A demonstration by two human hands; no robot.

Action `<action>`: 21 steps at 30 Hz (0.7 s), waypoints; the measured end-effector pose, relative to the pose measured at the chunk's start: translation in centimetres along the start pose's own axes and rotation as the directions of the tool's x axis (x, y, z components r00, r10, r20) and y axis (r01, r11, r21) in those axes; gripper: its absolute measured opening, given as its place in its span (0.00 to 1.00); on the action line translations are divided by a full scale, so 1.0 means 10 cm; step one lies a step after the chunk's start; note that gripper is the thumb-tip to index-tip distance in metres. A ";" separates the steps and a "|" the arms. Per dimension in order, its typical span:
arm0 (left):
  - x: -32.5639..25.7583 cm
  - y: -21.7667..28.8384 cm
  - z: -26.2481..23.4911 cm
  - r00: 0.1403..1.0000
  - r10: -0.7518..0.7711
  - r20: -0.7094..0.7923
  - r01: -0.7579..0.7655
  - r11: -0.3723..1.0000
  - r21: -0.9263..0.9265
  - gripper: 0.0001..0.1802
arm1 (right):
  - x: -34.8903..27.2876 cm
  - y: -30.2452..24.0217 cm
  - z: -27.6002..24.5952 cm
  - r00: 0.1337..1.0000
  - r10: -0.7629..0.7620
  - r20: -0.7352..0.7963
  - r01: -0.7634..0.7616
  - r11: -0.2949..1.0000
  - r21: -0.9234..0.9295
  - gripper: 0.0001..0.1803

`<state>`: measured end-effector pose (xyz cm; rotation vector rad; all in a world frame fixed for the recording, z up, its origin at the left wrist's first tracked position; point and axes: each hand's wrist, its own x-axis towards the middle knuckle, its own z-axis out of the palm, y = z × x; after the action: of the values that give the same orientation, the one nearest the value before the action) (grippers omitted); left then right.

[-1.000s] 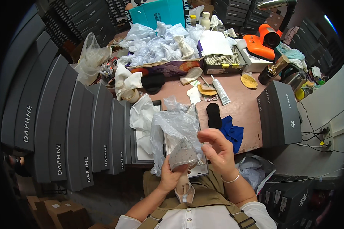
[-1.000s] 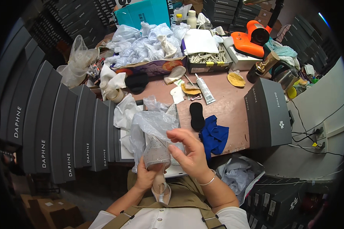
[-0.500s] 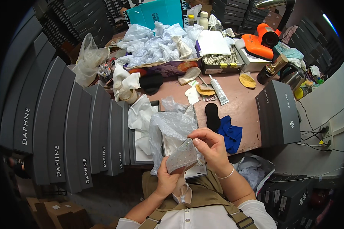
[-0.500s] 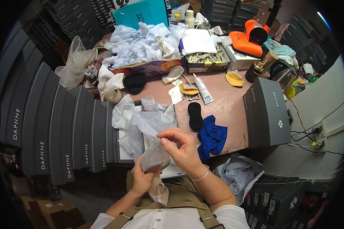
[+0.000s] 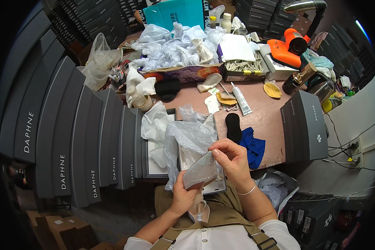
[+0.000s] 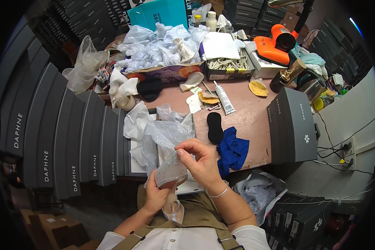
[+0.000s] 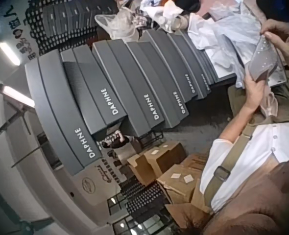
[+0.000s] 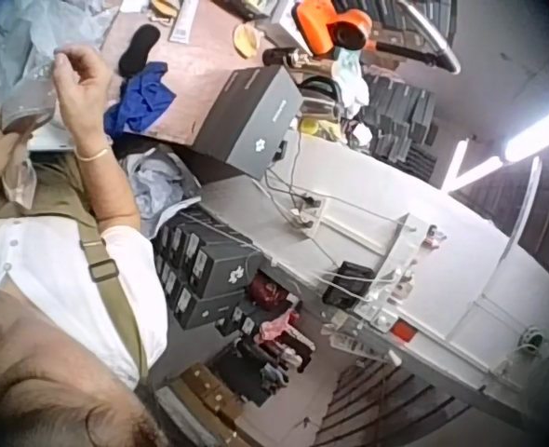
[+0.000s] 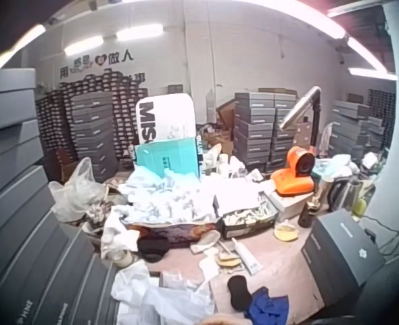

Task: Clean a pair of glittery high-heeled shoes with a cloth and cleaning agent, then wrap them in tissue paper and pack them into a shoebox.

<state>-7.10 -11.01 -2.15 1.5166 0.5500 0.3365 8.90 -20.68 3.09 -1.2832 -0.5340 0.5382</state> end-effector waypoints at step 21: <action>0.01 -0.22 0.00 0.995 -0.091 0.032 0.095 0.979 -0.179 0.21 | 0.00 0.03 0.01 1.000 0.002 0.000 -0.002 0.998 0.070 0.08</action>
<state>-7.30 -11.07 -4.32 1.3138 0.5547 0.2877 8.83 -20.58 2.76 -1.2175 -0.5097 0.5535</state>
